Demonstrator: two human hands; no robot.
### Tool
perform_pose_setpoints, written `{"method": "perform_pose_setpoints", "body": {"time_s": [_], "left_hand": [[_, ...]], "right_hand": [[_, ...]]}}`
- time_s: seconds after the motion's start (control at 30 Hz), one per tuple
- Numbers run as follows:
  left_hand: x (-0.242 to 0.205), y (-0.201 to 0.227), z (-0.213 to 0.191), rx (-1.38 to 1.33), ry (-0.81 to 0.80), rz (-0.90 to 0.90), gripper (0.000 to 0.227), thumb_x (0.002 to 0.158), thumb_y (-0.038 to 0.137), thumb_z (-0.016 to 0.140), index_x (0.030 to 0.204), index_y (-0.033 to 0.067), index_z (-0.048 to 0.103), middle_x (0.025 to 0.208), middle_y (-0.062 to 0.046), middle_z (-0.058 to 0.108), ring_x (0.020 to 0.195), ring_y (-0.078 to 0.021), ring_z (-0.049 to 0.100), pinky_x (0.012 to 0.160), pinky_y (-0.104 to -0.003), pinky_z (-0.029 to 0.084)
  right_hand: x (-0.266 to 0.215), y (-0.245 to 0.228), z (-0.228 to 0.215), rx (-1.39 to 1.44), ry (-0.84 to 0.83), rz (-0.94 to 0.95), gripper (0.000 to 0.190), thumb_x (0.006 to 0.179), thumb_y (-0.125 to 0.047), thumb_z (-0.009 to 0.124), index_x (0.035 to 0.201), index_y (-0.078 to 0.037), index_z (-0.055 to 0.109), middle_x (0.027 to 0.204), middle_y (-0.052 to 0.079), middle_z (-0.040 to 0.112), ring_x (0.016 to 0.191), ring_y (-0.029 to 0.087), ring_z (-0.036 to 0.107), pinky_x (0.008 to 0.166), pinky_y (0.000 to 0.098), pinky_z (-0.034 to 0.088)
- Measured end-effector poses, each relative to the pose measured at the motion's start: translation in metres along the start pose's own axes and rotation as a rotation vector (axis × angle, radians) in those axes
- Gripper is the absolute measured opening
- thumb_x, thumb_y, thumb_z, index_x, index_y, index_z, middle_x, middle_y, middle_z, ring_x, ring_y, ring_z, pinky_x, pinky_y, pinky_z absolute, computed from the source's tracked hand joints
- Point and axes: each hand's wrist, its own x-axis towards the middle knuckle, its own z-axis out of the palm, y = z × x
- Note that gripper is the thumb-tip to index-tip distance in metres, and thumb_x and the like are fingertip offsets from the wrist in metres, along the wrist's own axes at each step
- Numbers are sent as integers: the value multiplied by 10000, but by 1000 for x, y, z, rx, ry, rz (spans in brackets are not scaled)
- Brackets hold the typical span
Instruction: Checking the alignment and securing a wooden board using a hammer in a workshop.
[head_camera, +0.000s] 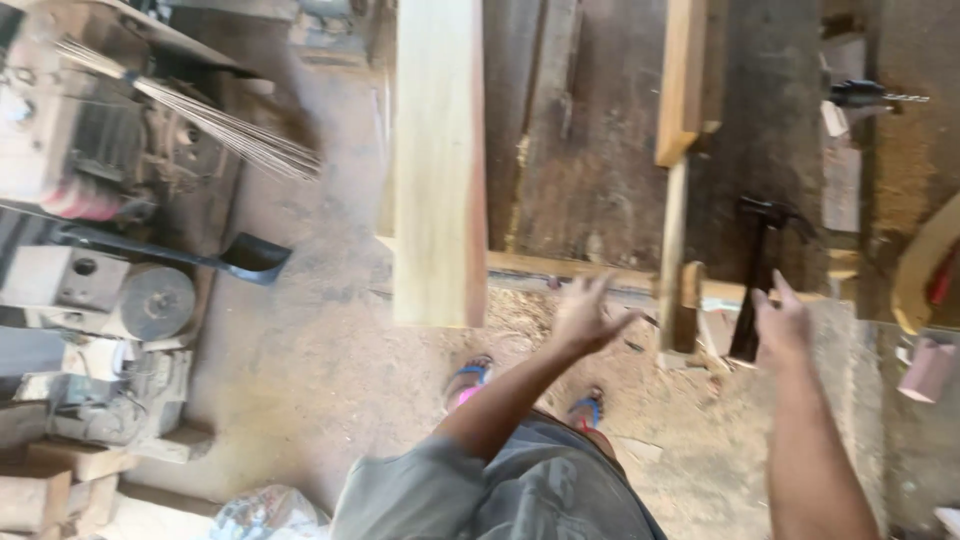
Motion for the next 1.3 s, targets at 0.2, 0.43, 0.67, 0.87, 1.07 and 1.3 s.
{"method": "perform_pose_setpoints", "body": {"time_s": [0.2,0.43,0.67,0.87,1.07,1.3], "left_hand": [[-7,-217,-185,165,664,-352,594,932,430,714,1289,-4,518,1413,-207,528,1074,-357,531,1083,-592,372],[2,-317,-179,-779,131,-322,482,891,289,761,1215,-27,595,1033,-179,763,878,-270,761,726,-390,632],[-78,-303,-128,-638,-10,-318,557,863,291,811,1252,-3,543,1071,-144,729,923,-211,748,754,-343,634],[-183,-233,-123,-649,-510,-333,541,844,392,756,1234,32,651,921,-135,735,761,-260,732,637,-367,630],[-208,-196,-119,417,75,118,670,933,343,666,1506,91,431,1544,-206,461,1416,-355,455,1176,-538,409],[-197,-77,-71,588,-261,1102,931,760,353,837,1544,191,364,1623,-99,336,1512,-333,319,1242,-641,212]], "right_hand": [[-171,-110,77,338,168,232,235,1082,-269,675,1220,-78,671,1004,109,725,829,179,707,708,314,594],[-305,-136,275,1054,-535,828,623,937,-443,663,1387,-64,457,1158,198,692,1037,315,679,869,434,556],[-316,-132,272,1161,-434,734,720,907,-463,715,1358,51,489,1107,214,685,988,337,723,843,428,591],[-422,-46,192,1054,-267,748,566,974,-205,746,1414,84,539,1090,176,639,987,292,646,918,407,565],[-553,105,64,947,228,852,337,974,-262,710,1246,-63,713,1144,85,670,987,234,640,826,342,569],[-651,237,-1,920,158,661,264,1091,-272,669,1264,-73,676,989,176,635,759,260,554,573,422,497]]}}
